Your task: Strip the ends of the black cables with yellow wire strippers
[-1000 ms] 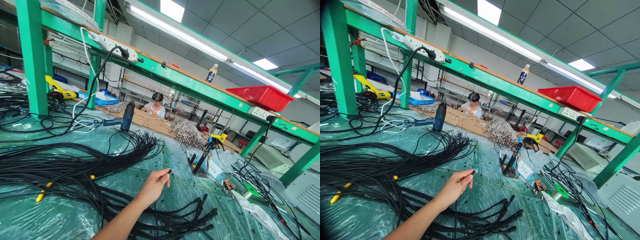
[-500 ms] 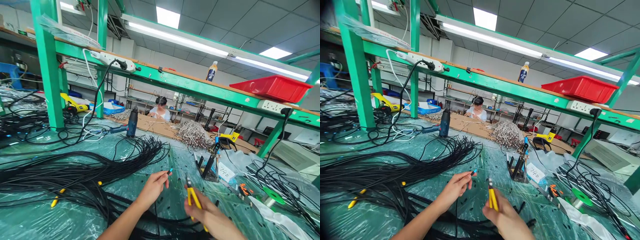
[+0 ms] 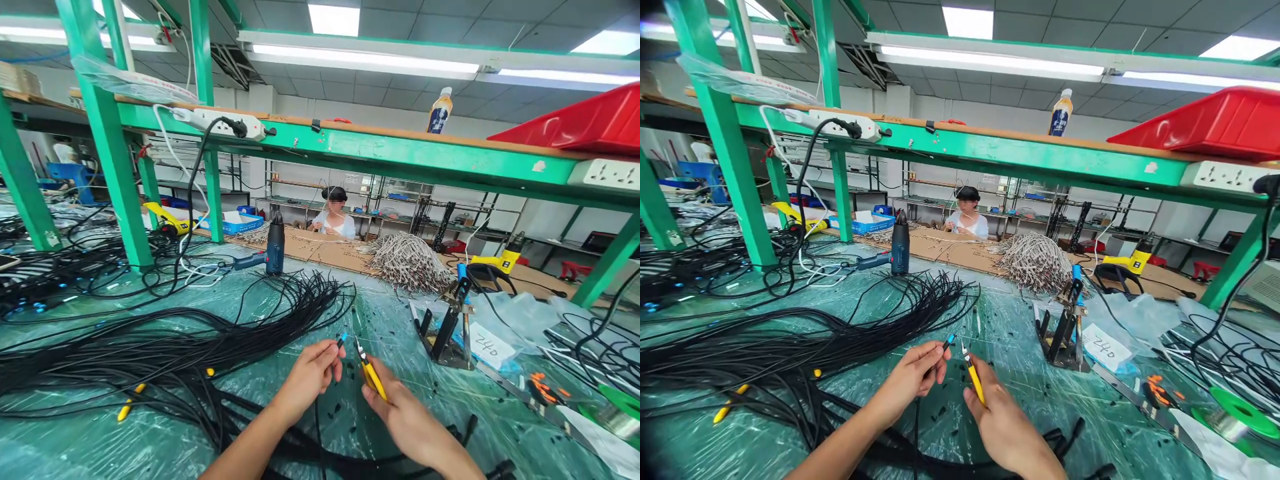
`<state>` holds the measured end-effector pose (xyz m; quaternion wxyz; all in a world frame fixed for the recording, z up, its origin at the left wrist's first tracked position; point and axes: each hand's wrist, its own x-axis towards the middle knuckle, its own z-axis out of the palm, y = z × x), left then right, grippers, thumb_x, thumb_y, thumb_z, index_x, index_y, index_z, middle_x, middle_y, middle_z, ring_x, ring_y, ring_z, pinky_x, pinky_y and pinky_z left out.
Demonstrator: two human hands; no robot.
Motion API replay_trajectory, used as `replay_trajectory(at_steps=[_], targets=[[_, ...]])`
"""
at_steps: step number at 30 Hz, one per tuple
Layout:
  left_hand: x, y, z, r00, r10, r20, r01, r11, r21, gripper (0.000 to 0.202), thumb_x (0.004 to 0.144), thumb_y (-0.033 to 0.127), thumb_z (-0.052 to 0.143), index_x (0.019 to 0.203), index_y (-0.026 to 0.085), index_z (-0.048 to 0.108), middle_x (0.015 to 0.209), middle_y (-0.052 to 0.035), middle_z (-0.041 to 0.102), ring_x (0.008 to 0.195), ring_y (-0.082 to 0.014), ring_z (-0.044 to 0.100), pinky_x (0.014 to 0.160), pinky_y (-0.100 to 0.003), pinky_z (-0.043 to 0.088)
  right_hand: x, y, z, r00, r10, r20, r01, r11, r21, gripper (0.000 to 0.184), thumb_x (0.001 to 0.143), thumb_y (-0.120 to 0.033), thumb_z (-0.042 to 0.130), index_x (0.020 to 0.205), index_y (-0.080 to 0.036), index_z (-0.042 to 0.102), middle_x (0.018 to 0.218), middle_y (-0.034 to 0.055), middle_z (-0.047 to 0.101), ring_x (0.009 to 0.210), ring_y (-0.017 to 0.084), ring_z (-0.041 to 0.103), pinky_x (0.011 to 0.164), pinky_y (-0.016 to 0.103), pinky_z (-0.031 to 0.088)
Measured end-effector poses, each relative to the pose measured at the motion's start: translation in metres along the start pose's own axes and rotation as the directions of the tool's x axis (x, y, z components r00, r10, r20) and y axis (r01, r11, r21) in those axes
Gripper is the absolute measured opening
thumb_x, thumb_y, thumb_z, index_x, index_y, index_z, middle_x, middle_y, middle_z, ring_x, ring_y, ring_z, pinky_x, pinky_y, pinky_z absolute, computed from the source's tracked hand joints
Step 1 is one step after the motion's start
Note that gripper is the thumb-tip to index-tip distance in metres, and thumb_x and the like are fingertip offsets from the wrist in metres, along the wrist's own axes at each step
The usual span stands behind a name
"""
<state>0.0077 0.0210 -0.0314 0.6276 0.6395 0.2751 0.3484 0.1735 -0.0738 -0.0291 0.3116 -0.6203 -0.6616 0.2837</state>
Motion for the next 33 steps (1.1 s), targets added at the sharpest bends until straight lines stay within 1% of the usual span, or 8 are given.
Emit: replay_trajectory(at_steps=[2, 5, 9, 15, 21, 26, 30, 33], targets=[[-0.001, 0.002, 0.002, 1.0, 0.001, 0.025, -0.001, 1.0, 0.017, 0.03, 0.088, 0.039, 0.034, 0.085, 0.015, 0.051, 0.057, 0.0032, 0.05, 0.037, -0.0044, 0.024, 0.035, -0.017, 0.016, -0.004, -0.002, -0.002, 1.0, -0.014, -0.009, 0.013, 0.993, -0.116, 0.051, 0.089, -0.032, 0.037, 0.136, -0.021, 0.023, 0.137, 0.0062, 0.033, 0.126, 0.014, 0.026, 0.104, 0.031, 0.021], [-0.002, 0.005, 0.004, 0.999, 0.02, 0.046, -0.023, 0.997, 0.071, 0.03, 0.089, 0.039, 0.033, 0.085, 0.016, 0.051, 0.058, 0.0032, 0.05, 0.038, -0.005, 0.026, 0.036, -0.018, 0.019, -0.009, -0.006, -0.003, 1.0, -0.02, -0.014, 0.015, 0.951, -0.308, 0.052, 0.087, -0.024, 0.035, 0.138, -0.021, 0.021, 0.137, 0.0077, 0.033, 0.127, 0.016, 0.025, 0.103, 0.033, 0.025], [-0.004, 0.009, 0.004, 0.997, 0.063, 0.052, -0.072, 0.978, 0.197, 0.031, 0.09, 0.037, 0.032, 0.083, 0.016, 0.053, 0.056, 0.0044, 0.048, 0.042, -0.0069, 0.029, 0.042, -0.019, 0.023, -0.011, -0.006, 0.0, 1.0, -0.021, -0.022, 0.011, 0.922, -0.387, 0.057, 0.085, -0.019, 0.035, 0.139, -0.022, 0.016, 0.139, 0.0097, 0.03, 0.129, 0.018, 0.022, 0.102, 0.034, 0.027], [-0.012, 0.016, 0.006, 0.985, 0.168, 0.034, -0.168, 0.904, 0.394, 0.03, 0.091, 0.033, 0.035, 0.075, 0.017, 0.055, 0.061, 0.0029, 0.049, 0.061, -0.0116, 0.044, 0.062, -0.022, 0.031, -0.01, -0.006, 0.002, 0.998, -0.036, -0.046, 0.014, 0.91, -0.414, 0.06, 0.084, -0.015, 0.035, 0.139, -0.019, 0.013, 0.14, 0.0113, 0.028, 0.13, 0.019, 0.017, 0.104, 0.033, 0.025], [-0.015, 0.02, 0.009, 0.98, 0.19, 0.054, -0.193, 0.862, 0.468, 0.033, 0.091, 0.032, 0.034, 0.065, 0.018, 0.049, 0.058, 0.0041, 0.046, 0.056, -0.0114, 0.039, 0.056, -0.021, 0.029, -0.01, -0.006, 0.003, 0.998, -0.039, -0.043, 0.02, 0.923, -0.384, 0.061, 0.084, -0.017, 0.036, 0.139, -0.015, 0.011, 0.141, 0.0126, 0.024, 0.13, 0.018, 0.016, 0.104, 0.034, 0.023], [-0.015, 0.024, 0.008, 0.98, 0.184, 0.07, -0.195, 0.864, 0.464, 0.032, 0.09, 0.034, 0.034, 0.07, 0.018, 0.054, 0.059, 0.0042, 0.043, 0.056, -0.0114, 0.037, 0.055, -0.02, 0.029, -0.007, -0.003, 0.002, 1.0, 0.011, 0.028, -0.002, 0.952, -0.306, 0.058, 0.086, -0.024, 0.035, 0.139, -0.011, 0.014, 0.143, 0.0098, 0.02, 0.131, 0.016, 0.01, 0.106, 0.034, 0.016], [-0.015, 0.024, 0.007, 0.981, 0.175, 0.089, -0.196, 0.869, 0.455, 0.032, 0.09, 0.034, 0.035, 0.071, 0.017, 0.054, 0.058, 0.0049, 0.039, 0.055, -0.0106, 0.032, 0.053, -0.02, 0.026, -0.007, -0.002, -0.001, 0.999, -0.039, -0.021, 0.031, 0.952, -0.303, 0.058, 0.085, -0.025, 0.039, 0.138, -0.013, 0.02, 0.138, 0.0105, 0.031, 0.129, 0.018, 0.021, 0.105, 0.033, 0.022], [-0.016, 0.023, 0.007, 0.981, 0.168, 0.096, -0.193, 0.87, 0.453, 0.033, 0.09, 0.035, 0.034, 0.069, 0.017, 0.053, 0.057, 0.0052, 0.039, 0.054, -0.0104, 0.033, 0.052, -0.02, 0.026, -0.007, -0.004, -0.005, 0.993, -0.095, -0.075, 0.07, 0.954, -0.291, 0.045, 0.083, -0.028, 0.045, 0.127, -0.017, 0.039, 0.121, 0.0084, 0.047, 0.116, 0.019, 0.039, 0.097, 0.03, 0.032]])
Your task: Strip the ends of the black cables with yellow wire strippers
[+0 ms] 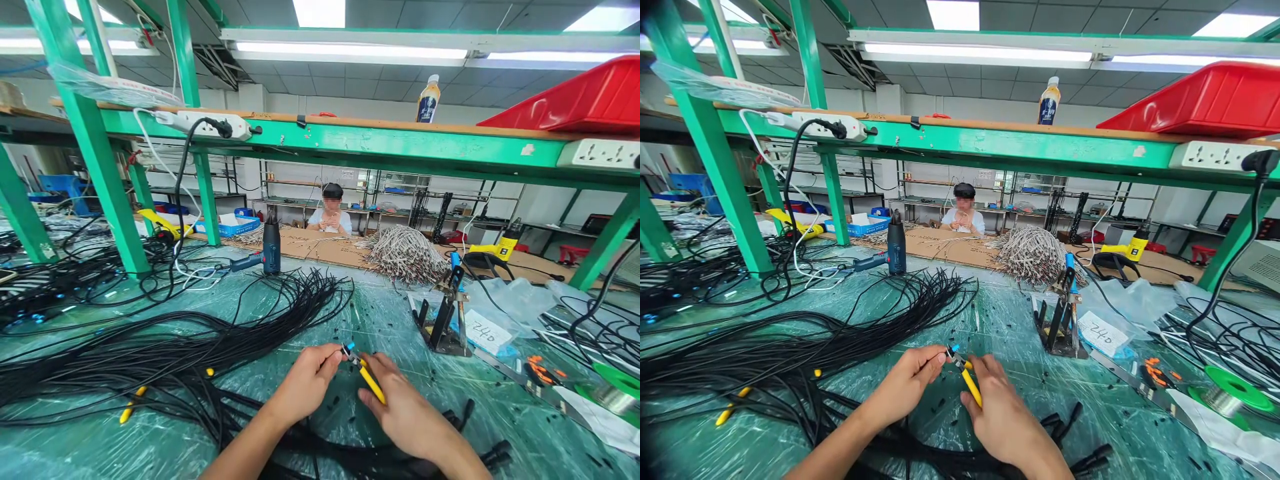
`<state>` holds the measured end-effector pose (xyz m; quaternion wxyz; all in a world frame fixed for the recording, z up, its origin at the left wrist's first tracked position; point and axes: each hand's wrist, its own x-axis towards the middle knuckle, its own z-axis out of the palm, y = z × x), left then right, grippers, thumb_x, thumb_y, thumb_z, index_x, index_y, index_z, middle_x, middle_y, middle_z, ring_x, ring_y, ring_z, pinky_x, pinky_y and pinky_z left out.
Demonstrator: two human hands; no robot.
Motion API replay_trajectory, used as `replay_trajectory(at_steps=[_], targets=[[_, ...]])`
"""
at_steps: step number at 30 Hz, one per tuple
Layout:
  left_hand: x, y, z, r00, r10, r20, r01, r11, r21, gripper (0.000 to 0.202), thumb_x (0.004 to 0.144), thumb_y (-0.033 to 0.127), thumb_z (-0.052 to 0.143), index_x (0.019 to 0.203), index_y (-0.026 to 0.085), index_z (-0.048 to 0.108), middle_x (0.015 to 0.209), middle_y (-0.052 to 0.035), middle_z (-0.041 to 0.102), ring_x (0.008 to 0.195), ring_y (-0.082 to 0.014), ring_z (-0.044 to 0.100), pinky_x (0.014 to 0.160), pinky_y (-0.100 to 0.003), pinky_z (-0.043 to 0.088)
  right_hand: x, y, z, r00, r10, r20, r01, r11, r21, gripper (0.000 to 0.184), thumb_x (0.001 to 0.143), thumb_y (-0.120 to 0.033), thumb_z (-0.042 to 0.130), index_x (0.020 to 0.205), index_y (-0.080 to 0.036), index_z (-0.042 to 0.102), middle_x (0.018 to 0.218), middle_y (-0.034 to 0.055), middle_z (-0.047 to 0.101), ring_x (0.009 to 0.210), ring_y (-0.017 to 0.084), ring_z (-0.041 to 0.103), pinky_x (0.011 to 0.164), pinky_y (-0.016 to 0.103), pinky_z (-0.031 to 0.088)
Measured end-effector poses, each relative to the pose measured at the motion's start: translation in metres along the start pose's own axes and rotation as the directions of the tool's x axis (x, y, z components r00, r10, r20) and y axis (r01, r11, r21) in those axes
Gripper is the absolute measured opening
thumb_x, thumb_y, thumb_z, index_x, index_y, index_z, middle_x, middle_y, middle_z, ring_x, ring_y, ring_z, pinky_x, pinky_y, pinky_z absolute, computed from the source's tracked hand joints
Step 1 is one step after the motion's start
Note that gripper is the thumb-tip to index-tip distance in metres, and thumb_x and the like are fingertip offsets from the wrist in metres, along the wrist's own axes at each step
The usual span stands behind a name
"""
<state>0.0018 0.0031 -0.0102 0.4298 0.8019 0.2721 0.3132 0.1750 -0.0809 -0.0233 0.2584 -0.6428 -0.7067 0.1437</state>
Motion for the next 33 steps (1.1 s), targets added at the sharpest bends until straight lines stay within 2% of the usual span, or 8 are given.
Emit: replay_trajectory(at_steps=[8, 10, 13, 18, 26, 28, 30, 33], targets=[[-0.001, -0.003, 0.003, 0.999, -0.017, -0.051, 0.018, 1.0, 0.014, 0.039, 0.09, 0.039, 0.033, 0.065, 0.017, 0.055, 0.058, 0.0028, 0.049, 0.055, -0.0115, 0.041, 0.055, -0.021, 0.029, 0.007, -0.002, -0.002, 0.998, -0.038, -0.049, 0.036, 0.999, -0.032, 0.018, 0.086, -0.025, 0.044, 0.104, -0.024, 0.046, 0.099, 0.0023, 0.054, 0.091, 0.016, 0.051, 0.078, 0.025, 0.038], [-0.002, -0.004, 0.003, 0.995, -0.05, -0.081, 0.05, 0.999, -0.004, 0.038, 0.09, 0.041, 0.031, 0.088, 0.018, 0.061, 0.063, 0.0019, 0.054, 0.055, -0.0125, 0.044, 0.056, -0.022, 0.031, 0.009, -0.002, -0.001, 0.997, -0.042, -0.059, 0.037, 0.996, -0.082, 0.02, 0.084, -0.022, 0.045, 0.103, -0.023, 0.047, 0.098, 0.0029, 0.054, 0.091, 0.018, 0.051, 0.078, 0.027, 0.037], [-0.004, -0.006, 0.005, 0.99, -0.085, -0.114, 0.088, 0.996, 0.021, 0.044, 0.088, 0.045, 0.037, 0.125, 0.024, 0.044, 0.078, -0.0004, 0.062, 0.066, -0.0157, 0.052, 0.065, -0.025, 0.038, 0.009, -0.005, -0.001, 0.996, -0.071, -0.059, 0.061, 0.984, -0.168, 0.02, 0.08, -0.019, 0.047, 0.1, -0.022, 0.05, 0.095, 0.004, 0.053, 0.091, 0.02, 0.05, 0.079, 0.028, 0.036], [-0.007, -0.012, 0.012, 0.997, -0.036, -0.074, 0.042, 0.995, 0.089, 0.034, 0.085, 0.041, 0.045, 0.109, 0.024, 0.063, 0.11, -0.0058, 0.063, 0.104, -0.0226, 0.052, 0.094, -0.033, 0.033, 0.007, -0.005, 0.006, 0.993, -0.116, -0.031, 0.104, 0.959, -0.265, 0.022, 0.074, -0.015, 0.05, 0.094, -0.023, 0.052, 0.095, 0.0043, 0.054, 0.09, 0.021, 0.05, 0.075, 0.027, 0.036], [-0.005, -0.013, 0.01, 0.989, -0.084, -0.119, 0.078, 0.996, -0.05, 0.033, 0.085, 0.042, 0.045, 0.108, 0.026, 0.064, 0.114, -0.0035, 0.062, 0.108, -0.0221, 0.05, 0.097, -0.031, 0.029, 0.01, -0.005, 0.013, 0.994, -0.085, -0.062, 0.059, 0.94, -0.336, 0.019, 0.071, -0.011, 0.047, 0.084, -0.024, 0.052, 0.081, 0.0012, 0.056, 0.075, 0.021, 0.055, 0.065, 0.029, 0.035], [-0.001, -0.016, 0.007, 0.979, -0.116, -0.168, 0.096, 0.988, -0.123, 0.034, 0.084, 0.043, 0.046, 0.107, 0.025, 0.065, 0.107, -0.0033, 0.064, 0.102, -0.021, 0.052, 0.091, -0.029, 0.034, 0.01, -0.007, 0.015, 0.993, -0.094, -0.069, 0.067, 0.943, -0.327, 0.018, 0.072, -0.011, 0.045, 0.083, -0.024, 0.052, 0.079, 0.0004, 0.056, 0.073, 0.02, 0.055, 0.063, 0.028, 0.035], [0.004, -0.02, 0.002, 0.965, -0.176, -0.196, 0.131, 0.966, -0.224, 0.041, 0.084, 0.047, 0.042, 0.106, 0.021, 0.064, 0.084, -0.0035, 0.066, 0.072, -0.0172, 0.057, 0.068, -0.026, 0.042, 0.01, -0.008, 0.016, 0.991, -0.108, -0.084, 0.077, 0.948, -0.308, 0.023, 0.072, -0.009, 0.045, 0.087, -0.024, 0.053, 0.083, 0.001, 0.055, 0.078, 0.02, 0.055, 0.066, 0.028, 0.036], [0.01, -0.024, -0.003, 0.952, -0.263, -0.157, 0.181, 0.897, -0.403, 0.053, 0.084, 0.052, 0.034, 0.11, 0.014, 0.059, 0.062, 0.0019, 0.052, 0.036, -0.0066, 0.03, 0.036, -0.02, 0.024, 0.009, -0.006, 0.017, 0.986, -0.105, -0.133, 0.069, 0.965, -0.251, 0.039, 0.069, -0.006, 0.045, 0.102, -0.024, 0.051, 0.095, 0.0035, 0.053, 0.089, 0.022, 0.052, 0.074, 0.03, 0.037]])
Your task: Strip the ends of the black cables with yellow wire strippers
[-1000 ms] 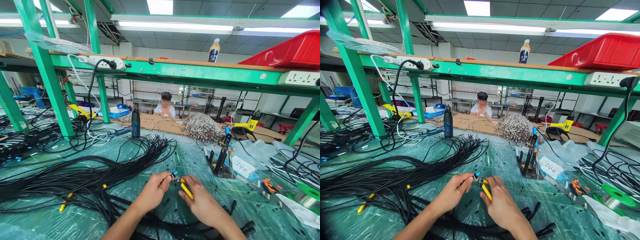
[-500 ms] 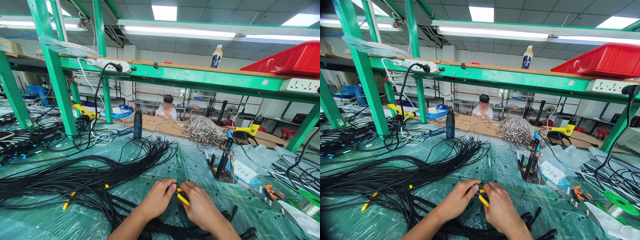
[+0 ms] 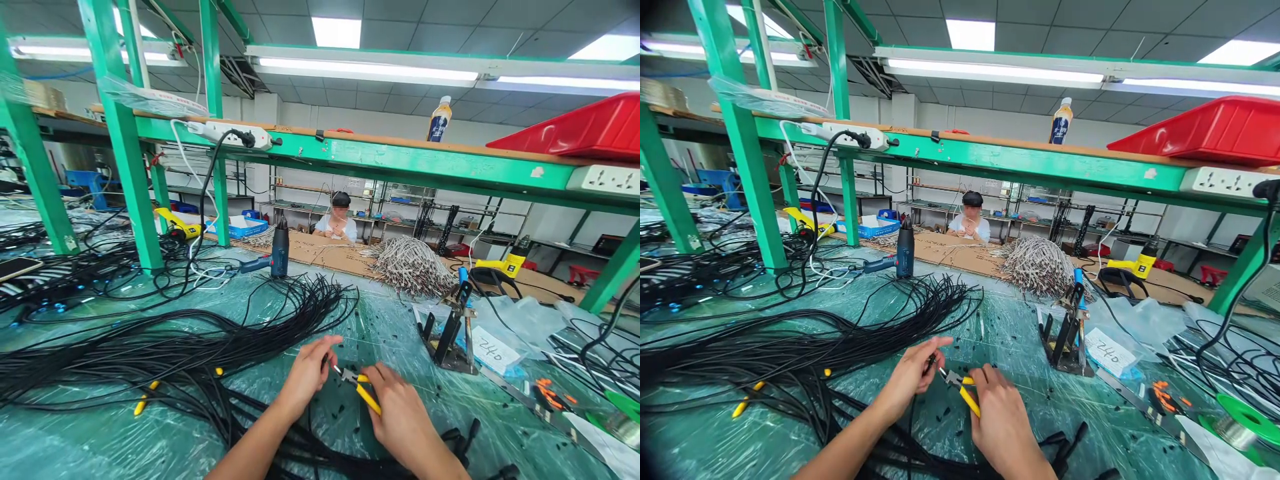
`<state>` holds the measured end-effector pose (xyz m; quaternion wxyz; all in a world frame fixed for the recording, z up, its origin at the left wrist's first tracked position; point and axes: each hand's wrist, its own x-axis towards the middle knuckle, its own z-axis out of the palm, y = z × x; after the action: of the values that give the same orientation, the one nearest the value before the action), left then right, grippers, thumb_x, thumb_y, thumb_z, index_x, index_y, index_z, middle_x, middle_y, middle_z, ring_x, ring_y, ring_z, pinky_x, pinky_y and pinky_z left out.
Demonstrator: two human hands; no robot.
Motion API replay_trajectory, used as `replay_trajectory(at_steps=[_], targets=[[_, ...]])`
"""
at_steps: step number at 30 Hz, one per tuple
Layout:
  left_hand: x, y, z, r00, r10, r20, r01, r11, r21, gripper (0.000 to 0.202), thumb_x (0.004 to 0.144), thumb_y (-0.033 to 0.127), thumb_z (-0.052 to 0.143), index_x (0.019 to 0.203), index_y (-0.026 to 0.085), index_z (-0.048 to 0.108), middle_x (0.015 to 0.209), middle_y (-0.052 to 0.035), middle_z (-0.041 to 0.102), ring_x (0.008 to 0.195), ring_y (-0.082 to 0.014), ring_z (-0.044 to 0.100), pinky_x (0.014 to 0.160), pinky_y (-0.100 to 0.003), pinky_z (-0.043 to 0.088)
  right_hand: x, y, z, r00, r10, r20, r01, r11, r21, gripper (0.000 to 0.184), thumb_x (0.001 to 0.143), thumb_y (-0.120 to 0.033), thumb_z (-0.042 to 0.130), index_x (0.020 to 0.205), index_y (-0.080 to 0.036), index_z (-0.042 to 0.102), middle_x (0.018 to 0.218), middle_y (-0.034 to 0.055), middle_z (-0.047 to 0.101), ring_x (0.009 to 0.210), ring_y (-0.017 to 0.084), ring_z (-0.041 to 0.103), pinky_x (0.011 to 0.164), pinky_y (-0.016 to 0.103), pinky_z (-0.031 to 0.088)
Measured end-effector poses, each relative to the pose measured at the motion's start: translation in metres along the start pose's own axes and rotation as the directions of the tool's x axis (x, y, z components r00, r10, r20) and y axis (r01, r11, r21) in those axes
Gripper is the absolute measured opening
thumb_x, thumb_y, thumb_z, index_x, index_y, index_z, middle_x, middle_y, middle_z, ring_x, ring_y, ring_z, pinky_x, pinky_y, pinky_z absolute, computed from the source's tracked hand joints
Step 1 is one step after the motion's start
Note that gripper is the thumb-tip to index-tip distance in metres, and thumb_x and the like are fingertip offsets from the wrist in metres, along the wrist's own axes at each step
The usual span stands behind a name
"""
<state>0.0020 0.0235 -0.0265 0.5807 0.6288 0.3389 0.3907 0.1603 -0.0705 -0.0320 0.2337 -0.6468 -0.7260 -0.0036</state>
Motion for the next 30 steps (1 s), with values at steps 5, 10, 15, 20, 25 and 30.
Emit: replay_trajectory(at_steps=[5, 10, 15, 20, 25, 30], targets=[[-0.004, 0.006, 0.001, 0.994, -0.035, 0.101, 0.058, 0.97, -0.235, 0.054, 0.085, 0.051, 0.032, 0.118, 0.013, 0.053, 0.067, 0.0007, 0.048, 0.037, -0.0036, 0.021, 0.035, -0.019, 0.012, 0.001, 0.006, 0.005, 0.991, 0.07, -0.116, -0.048, 0.982, 0.182, 0.03, 0.078, -0.011, 0.041, 0.105, -0.022, 0.048, 0.095, 0.0053, 0.052, 0.087, 0.021, 0.052, 0.076, 0.031, 0.038], [-0.013, 0.011, 0.01, 0.985, 0.004, 0.172, 0.056, 0.937, -0.344, 0.047, 0.086, 0.046, 0.036, 0.12, 0.017, 0.053, 0.075, -0.0017, 0.05, 0.04, -0.0034, 0.025, 0.037, -0.019, 0.014, 0.001, -0.009, 0.006, 0.963, 0.137, -0.232, -0.02, 0.896, 0.443, 0.019, 0.088, -0.032, 0.039, 0.101, -0.021, 0.048, 0.091, 0.0049, 0.053, 0.086, 0.019, 0.052, 0.078, 0.03, 0.04], [-0.019, 0.01, 0.021, 0.987, -0.002, 0.159, 0.055, 0.941, -0.332, 0.047, 0.085, 0.049, 0.04, 0.118, 0.019, 0.056, 0.072, 0.0, 0.048, 0.047, -0.0055, 0.032, 0.04, -0.018, 0.023, 0.001, -0.037, 0.009, 0.981, 0.16, -0.112, -0.009, 0.612, 0.791, 0.026, 0.086, -0.043, 0.046, 0.096, -0.02, 0.052, 0.079, 0.0016, 0.058, 0.072, 0.016, 0.056, 0.066, 0.026, 0.046], [-0.021, 0.01, 0.03, 0.982, -0.031, 0.188, 0.067, 0.98, -0.189, 0.049, 0.083, 0.052, 0.042, 0.116, 0.02, 0.058, 0.057, 0.0048, 0.038, 0.045, -0.0071, 0.034, 0.04, -0.018, 0.027, 0.005, -0.043, 0.017, 0.977, 0.214, -0.015, -0.074, 0.403, 0.912, 0.031, 0.085, -0.046, 0.047, 0.085, -0.016, 0.054, 0.063, -0.0017, 0.052, 0.051, 0.011, 0.047, 0.043, 0.022, 0.039], [-0.013, 0.005, 0.033, 0.983, -0.08, 0.163, 0.106, 0.983, -0.152, 0.054, 0.08, 0.056, 0.043, 0.115, 0.017, 0.056, 0.065, 0.0012, 0.052, 0.044, -0.0078, 0.038, 0.038, -0.018, 0.029, 0.011, -0.037, 0.012, 0.963, 0.267, -0.03, -0.104, 0.472, 0.875, 0.025, 0.085, -0.042, 0.044, 0.082, -0.018, 0.052, 0.055, -0.0047, 0.048, 0.047, 0.011, 0.047, 0.043, 0.022, 0.039], [0.002, -0.005, 0.028, 0.976, -0.134, 0.174, 0.175, 0.952, -0.251, 0.055, 0.072, 0.032, 0.049, 0.123, 0.014, 0.039, 0.077, -0.0005, 0.055, 0.044, -0.0083, 0.037, 0.035, -0.018, 0.026, 0.009, -0.021, -0.027, 0.922, 0.335, -0.194, -0.147, 0.767, 0.625, 0.011, 0.081, -0.031, 0.051, 0.082, -0.021, 0.055, 0.068, -0.0042, 0.054, 0.059, 0.011, 0.047, 0.054, 0.022, 0.036]])
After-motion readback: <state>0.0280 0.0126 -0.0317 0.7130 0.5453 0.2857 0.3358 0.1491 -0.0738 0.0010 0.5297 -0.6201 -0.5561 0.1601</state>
